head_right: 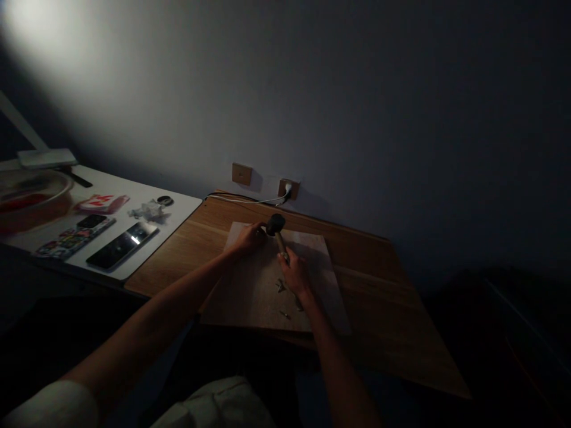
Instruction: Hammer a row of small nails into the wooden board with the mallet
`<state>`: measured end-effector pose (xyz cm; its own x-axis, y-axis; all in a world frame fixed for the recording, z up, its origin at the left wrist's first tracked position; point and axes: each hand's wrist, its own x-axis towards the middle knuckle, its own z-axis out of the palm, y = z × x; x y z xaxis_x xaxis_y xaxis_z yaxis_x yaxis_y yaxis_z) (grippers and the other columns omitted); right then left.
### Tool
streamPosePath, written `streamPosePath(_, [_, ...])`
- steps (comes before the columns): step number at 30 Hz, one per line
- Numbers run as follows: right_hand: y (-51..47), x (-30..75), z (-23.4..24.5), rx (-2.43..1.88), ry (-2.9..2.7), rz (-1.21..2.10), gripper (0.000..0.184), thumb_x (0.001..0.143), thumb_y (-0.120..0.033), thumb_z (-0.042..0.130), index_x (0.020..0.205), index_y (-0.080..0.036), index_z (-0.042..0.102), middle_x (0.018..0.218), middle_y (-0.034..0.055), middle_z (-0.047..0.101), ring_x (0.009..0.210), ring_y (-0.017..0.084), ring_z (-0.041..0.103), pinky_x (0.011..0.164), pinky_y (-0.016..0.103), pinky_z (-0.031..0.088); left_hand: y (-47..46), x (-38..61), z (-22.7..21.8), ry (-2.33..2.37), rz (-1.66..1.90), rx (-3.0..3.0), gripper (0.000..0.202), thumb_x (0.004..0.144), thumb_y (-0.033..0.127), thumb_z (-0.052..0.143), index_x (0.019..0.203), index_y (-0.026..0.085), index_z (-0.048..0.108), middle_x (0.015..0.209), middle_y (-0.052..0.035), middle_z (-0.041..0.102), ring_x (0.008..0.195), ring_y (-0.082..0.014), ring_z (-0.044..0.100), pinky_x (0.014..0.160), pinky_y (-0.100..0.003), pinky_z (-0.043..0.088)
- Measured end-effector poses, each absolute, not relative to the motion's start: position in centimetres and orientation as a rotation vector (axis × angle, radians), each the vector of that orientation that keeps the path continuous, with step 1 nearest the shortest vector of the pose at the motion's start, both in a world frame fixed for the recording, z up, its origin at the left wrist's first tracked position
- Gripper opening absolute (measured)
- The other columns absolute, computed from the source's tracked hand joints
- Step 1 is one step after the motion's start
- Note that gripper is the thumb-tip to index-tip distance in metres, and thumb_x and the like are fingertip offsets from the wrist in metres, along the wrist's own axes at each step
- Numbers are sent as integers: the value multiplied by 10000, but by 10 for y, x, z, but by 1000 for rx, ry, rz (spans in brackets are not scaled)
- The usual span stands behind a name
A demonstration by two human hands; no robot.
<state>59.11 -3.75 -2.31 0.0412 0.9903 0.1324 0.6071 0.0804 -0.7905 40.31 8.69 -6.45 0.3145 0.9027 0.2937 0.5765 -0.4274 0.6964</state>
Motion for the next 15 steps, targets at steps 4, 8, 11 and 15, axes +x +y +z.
streamPosePath(4, [-37, 592, -22, -1604, -1707, 626, 258, 860, -451, 548, 895, -240, 691, 585, -8, 589, 561, 198, 622, 537, 256, 409, 86, 404, -63, 1327, 934, 2093, 423, 790, 135, 648, 1209, 196, 644, 979, -65, 781, 891, -214, 724, 799, -292, 536])
streamPosePath(8, [-39, 594, -25, -1607, -1730, 573, 294, 870, -461, 550, 974, -239, 714, 748, 47, 690, 761, 253, 691, 676, 299, 473, 86, 404, -63, 1340, 922, 2097, 410, 799, 150, 649, 1206, 198, 645, 969, -60, 782, 885, -212, 727, 779, -276, 532])
streamPosePath(11, [-38, 593, -28, -1618, -1730, 556, 322, 859, -463, 579, 1040, -239, 721, 839, 79, 723, 870, 282, 703, 768, 330, 491, 86, 403, -65, 1343, 931, 2104, 418, 791, 157, 660, 1208, 199, 647, 966, -59, 781, 884, -221, 728, 777, -282, 532])
streamPosePath(15, [-35, 590, -30, -1621, -1724, 553, 292, 859, -444, 578, 1001, -240, 730, 820, 77, 725, 839, 274, 703, 773, 333, 502, 87, 403, -67, 1320, 962, 2099, 416, 799, 180, 675, 1211, 217, 646, 979, -44, 781, 904, -220, 727, 790, -275, 525])
